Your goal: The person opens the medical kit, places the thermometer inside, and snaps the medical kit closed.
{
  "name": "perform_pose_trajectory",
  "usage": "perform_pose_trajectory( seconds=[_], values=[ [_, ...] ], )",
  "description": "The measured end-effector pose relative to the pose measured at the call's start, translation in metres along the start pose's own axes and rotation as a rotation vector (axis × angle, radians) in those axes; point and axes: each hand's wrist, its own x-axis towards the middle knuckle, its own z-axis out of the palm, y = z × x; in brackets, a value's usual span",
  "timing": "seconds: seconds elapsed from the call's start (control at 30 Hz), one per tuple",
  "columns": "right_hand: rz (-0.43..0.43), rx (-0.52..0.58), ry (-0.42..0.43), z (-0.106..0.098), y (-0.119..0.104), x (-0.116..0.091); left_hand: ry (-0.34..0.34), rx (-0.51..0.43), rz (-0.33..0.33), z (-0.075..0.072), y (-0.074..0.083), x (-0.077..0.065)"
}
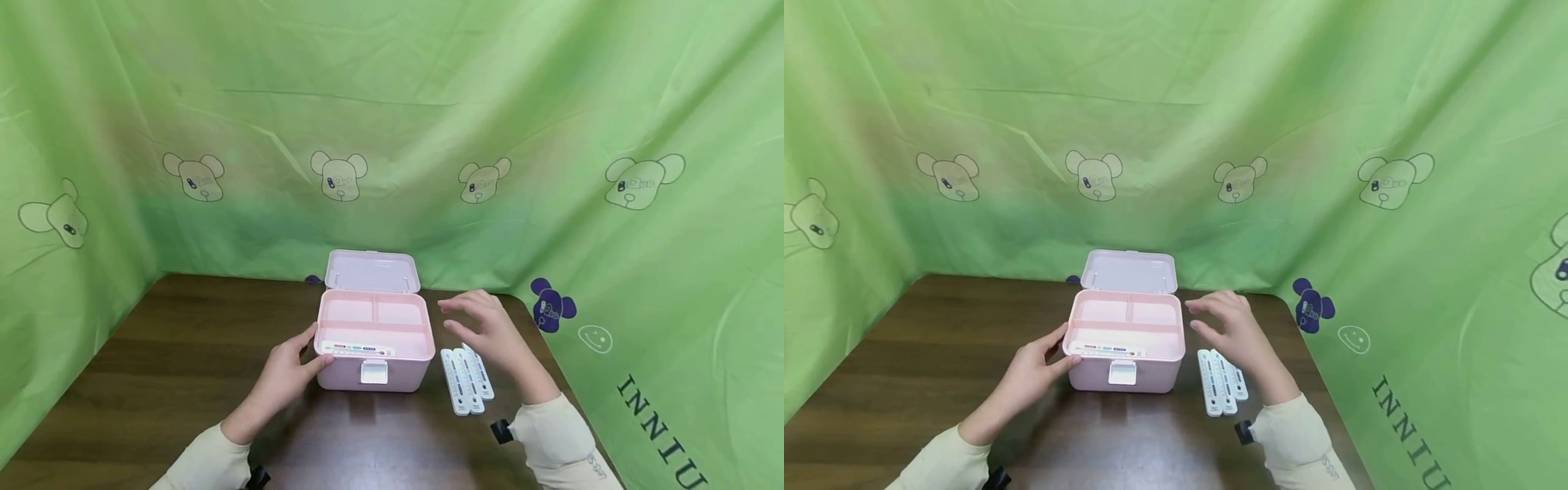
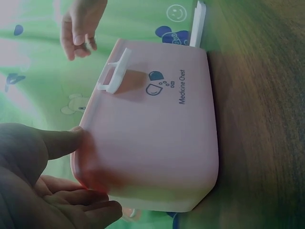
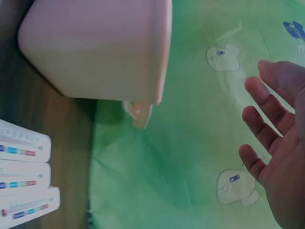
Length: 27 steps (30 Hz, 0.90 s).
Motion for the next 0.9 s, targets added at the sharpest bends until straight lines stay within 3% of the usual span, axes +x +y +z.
perform_pose_trajectory(
  seconds=[0.33, 0.6, 0.9],
  values=[
    [0.143, -0.012, 0.122, 0.0, 0.008, -0.035, 0.005, 0.005, -0.004, -0.003, 0.0, 0.001],
    [0.218, -0.073, 0.102, 0.007, 0.018, -0.078, -0.006, -0.015, -0.012, -0.002, -0.001, 0.003],
    [0.359, -0.078, 0.09, 0.012, 0.027, -0.109, 0.009, -0.049, 0.013, -0.003, -0.006, 0.007]
  ],
)
